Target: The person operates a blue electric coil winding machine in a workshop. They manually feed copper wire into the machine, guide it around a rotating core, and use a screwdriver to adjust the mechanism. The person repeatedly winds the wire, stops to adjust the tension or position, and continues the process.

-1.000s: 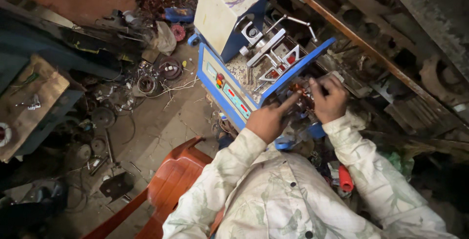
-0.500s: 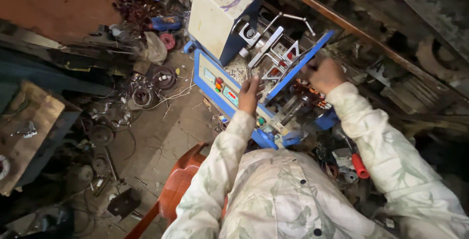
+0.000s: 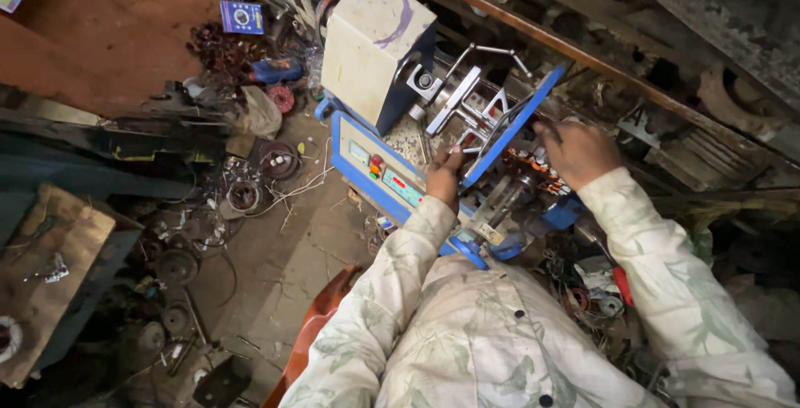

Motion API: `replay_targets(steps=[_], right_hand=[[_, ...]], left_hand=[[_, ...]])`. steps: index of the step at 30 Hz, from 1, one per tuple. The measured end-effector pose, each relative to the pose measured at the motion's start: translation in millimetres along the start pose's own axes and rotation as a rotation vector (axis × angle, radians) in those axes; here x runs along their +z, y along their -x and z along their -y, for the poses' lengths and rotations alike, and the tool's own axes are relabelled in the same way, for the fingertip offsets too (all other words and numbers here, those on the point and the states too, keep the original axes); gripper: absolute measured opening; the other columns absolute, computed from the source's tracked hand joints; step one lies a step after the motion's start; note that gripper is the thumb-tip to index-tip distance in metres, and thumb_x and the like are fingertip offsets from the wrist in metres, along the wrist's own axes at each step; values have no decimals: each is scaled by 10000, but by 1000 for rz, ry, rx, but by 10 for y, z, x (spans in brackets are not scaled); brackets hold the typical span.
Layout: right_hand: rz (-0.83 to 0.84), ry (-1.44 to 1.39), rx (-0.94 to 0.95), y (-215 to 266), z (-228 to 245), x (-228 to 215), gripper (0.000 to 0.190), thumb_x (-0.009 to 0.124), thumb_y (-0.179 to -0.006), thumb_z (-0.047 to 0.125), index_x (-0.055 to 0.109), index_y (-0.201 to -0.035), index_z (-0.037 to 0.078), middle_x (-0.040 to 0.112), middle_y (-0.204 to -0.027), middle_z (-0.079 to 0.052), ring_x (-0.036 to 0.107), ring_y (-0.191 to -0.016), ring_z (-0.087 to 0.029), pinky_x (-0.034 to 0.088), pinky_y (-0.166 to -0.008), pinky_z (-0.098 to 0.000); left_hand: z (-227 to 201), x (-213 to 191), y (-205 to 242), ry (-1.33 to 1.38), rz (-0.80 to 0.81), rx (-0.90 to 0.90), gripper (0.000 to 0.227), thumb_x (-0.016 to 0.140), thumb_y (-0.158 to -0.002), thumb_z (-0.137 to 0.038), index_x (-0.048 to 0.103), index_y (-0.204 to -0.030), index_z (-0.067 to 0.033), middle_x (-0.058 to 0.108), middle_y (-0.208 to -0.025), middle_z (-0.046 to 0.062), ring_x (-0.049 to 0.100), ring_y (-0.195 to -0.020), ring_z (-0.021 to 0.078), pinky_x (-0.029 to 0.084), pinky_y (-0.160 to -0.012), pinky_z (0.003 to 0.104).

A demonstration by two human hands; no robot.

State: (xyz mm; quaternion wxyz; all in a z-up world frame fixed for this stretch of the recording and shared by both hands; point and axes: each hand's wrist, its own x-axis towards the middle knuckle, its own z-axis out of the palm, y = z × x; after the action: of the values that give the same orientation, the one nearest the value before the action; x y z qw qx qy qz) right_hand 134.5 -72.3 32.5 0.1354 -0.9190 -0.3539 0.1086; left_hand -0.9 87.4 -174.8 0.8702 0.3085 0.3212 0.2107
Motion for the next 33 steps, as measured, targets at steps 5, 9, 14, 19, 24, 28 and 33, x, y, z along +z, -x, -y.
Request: replay_targets(steps=[5,9,14,19,24,28,33], right_hand=[[-73,-141,-160,166,-50,46,430,513,-1063,392,689,-1233,39,712,-1160,-249,684,-1022,-435,549,-871,-502],[-104,24,-123,412,-18,-8,496,553,-1025,394,599,-1394,65,670,-1269,-264,663,-1084,-456,511,-948,-517],[-205,88,2,1030,220,2,593,623,-994,368,482,-1482,62,604,-1396,-246,608,-1228,-435,424,-1128,-544],[-550,-109,1,1122,241,371,663,661,-1028,271,413,-1620,108,447,-1584,-296,491,-1406,-478,414,-1140,-517],[-635,-172,-121,951,-166,884,568,690,-1010,265,522,-1537,137,568,-1409,-251,574,-1274,-440,459,-1074,-507],[-643,-375,-267,728,-445,1032,445,674,-1058,239,585,-1482,135,631,-1246,-202,642,-1114,-400,529,-968,-483],[-649,-318,-378,557,-463,910,388,668,-1070,234,622,-1451,175,663,-1144,-169,685,-952,-377,551,-790,-443]], left_hand=[[-107,70,89,-39,-53,-69,402,653,-1010,-239,667,-1302,37,724,-1164,114,661,-997,191,508,-914,323],[-190,151,181,9,-40,-71,417,651,-1003,-254,672,-1293,46,721,-1184,125,662,-1007,192,514,-900,319],[-86,111,136,20,-91,-54,429,665,-1001,-272,624,-1301,32,715,-1240,134,670,-1078,193,515,-954,309],[4,53,130,-25,-90,-3,522,677,-1003,-314,636,-1299,114,685,-1218,178,622,-1045,228,493,-928,352],[3,68,99,-57,-146,-12,539,681,-976,-338,603,-1279,100,691,-1209,148,645,-1072,221,507,-947,357],[10,75,80,-124,-166,27,528,683,-992,-340,619,-1274,102,713,-1219,139,660,-1093,203,502,-979,325],[10,44,95,-53,-72,-2,514,640,-1004,-332,621,-1301,87,699,-1206,148,645,-1055,216,504,-937,351]])
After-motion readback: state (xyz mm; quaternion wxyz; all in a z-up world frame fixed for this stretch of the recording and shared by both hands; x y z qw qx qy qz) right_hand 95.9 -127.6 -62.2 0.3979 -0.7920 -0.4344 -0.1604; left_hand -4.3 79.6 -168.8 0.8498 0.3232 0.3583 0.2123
